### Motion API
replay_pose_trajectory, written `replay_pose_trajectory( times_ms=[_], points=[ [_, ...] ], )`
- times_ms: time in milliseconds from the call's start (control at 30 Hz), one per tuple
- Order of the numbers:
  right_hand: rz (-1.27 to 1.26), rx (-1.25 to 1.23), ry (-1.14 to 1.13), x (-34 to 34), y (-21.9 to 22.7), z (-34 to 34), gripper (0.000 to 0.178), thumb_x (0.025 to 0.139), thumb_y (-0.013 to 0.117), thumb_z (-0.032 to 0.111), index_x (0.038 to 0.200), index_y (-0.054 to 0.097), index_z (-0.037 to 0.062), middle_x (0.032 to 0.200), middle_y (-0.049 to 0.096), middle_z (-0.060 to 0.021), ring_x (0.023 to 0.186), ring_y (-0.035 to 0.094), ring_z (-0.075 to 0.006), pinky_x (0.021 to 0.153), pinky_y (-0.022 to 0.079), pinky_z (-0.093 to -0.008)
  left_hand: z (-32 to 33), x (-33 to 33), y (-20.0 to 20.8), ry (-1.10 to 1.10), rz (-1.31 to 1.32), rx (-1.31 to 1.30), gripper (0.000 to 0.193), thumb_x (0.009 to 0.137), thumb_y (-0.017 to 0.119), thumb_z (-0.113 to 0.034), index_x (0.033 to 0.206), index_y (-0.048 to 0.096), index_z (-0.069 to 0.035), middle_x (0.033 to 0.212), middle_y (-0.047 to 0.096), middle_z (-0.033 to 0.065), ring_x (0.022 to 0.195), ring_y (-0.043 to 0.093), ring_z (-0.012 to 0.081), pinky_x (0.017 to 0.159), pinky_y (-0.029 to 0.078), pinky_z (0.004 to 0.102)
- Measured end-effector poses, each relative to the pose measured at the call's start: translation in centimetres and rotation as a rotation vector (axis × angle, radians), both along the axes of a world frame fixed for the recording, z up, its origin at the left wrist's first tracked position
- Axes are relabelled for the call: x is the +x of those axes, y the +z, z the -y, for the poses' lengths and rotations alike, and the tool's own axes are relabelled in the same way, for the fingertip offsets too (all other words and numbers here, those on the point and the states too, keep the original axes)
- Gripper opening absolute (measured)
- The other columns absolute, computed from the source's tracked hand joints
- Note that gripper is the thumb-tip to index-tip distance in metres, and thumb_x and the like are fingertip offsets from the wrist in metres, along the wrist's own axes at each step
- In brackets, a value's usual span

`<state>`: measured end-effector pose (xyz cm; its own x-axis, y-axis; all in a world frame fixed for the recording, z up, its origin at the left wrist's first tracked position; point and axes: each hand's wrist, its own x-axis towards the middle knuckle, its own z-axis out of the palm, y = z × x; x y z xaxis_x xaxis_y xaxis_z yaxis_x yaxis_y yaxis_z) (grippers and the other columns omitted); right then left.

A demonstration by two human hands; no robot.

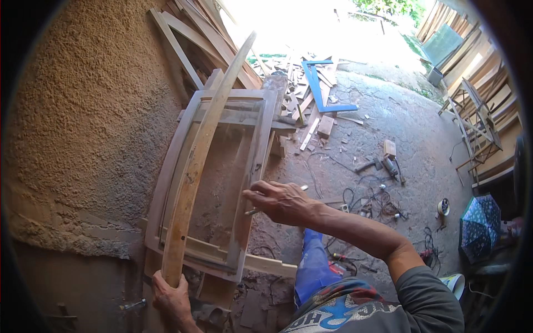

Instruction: The person assembles a wooden frame by hand, positioning and aligning multiple wooden pieces. They use a pencil to mark alignment points and a hammer to secure joints. The person repeatedly adjusts the frame's position and checks alignment throughout the process.

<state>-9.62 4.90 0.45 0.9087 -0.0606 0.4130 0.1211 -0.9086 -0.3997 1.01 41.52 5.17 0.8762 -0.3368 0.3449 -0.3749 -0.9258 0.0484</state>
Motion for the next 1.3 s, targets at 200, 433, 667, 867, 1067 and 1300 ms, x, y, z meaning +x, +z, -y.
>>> replay_pose_trajectory(
  times_ms=[200, 433, 667, 867, 1067, 1300],
  points=[
    [0.087, -0.179, 0.219, 13.3, 2.6, 7.5, 0.065, 0.092, 0.063, 0.017, 0.152, 0.04, 0.016, 0.149, 0.044, -0.0185, 0.102, 0.07, -0.0308, 0.066, 0.064, -0.0371, 9.8, 1.4, 1.2, -0.027, 0.048, 0.128, 0.054, 0.076, 0.084, -0.017, 0.119, 0.054, -0.007, 0.105, 0.066, 0.0159, 0.098, 0.067, 0.0375, 0.081, 0.055, 0.0478],
    [0.068, -0.171, 0.351, 19.3, 3.3, 16.3, 0.059, 0.092, 0.061, 0.015, 0.147, 0.042, 0.017, 0.129, 0.053, -0.0137, 0.098, 0.07, -0.0301, 0.065, 0.061, -0.0422, 18.3, 3.5, 6.0, -0.063, 0.234, 0.358, 0.06, 0.072, 0.087, -0.018, 0.12, 0.053, -0.008, 0.099, 0.06, 0.012, 0.094, 0.065, 0.0324, 0.079, 0.055, 0.0461],
    [-0.01, -0.311, 0.396, 22.6, 7.9, 26.5, 0.023, 0.094, 0.063, 0.023, 0.113, 0.053, 0.0125, 0.108, 0.056, -0.0107, 0.079, 0.072, -0.0303, 0.067, 0.06, -0.0441, 27.5, 7.3, 11.0, -0.211, 0.431, 0.5, 0.06, 0.072, 0.089, -0.021, 0.122, 0.057, -0.01, 0.092, 0.058, 0.0057, 0.082, 0.062, 0.0239, 0.069, 0.05, 0.0378],
    [0.174, -0.311, 0.47, 27.9, 8.9, 35.8, 0.021, 0.094, 0.064, 0.02, 0.112, 0.055, 0.0121, 0.102, 0.059, -0.0079, 0.074, 0.071, -0.0296, 0.062, 0.057, -0.0448, 37.1, 11.4, 16.3, -0.197, 0.448, 0.582, 0.067, 0.074, 0.088, -0.025, 0.131, 0.056, -0.012, 0.106, 0.061, 0.0058, 0.101, 0.064, 0.0219, 0.091, 0.052, 0.0402],
    [0.214, -0.23, 0.435, 33.5, 11.9, 49.6, 0.021, 0.098, 0.061, 0.018, 0.116, 0.052, 0.0222, 0.1, 0.061, -0.0081, 0.071, 0.07, -0.0301, 0.051, 0.053, -0.0426, 49.3, 12.1, 17.7, -0.383, 0.789, 0.467, 0.064, 0.092, 0.074, -0.038, 0.147, 0.047, -0.021, 0.15, 0.048, 0.0121, 0.141, 0.047, 0.0336, 0.119, 0.035, 0.0566],
    [0.102, -0.14, 0.427, 41.4, 11.1, 65.5, 0.014, 0.103, 0.059, 0.026, 0.111, 0.051, 0.017, 0.093, 0.061, -0.0085, 0.072, 0.066, -0.0293, 0.059, 0.049, -0.0447, 58.1, 12.8, 9.2, -0.285, 0.341, 0.22, 0.065, 0.094, 0.072, -0.036, 0.149, 0.043, -0.018, 0.149, 0.05, 0.0146, 0.136, 0.051, 0.0351, 0.115, 0.039, 0.0614]
  ],
)
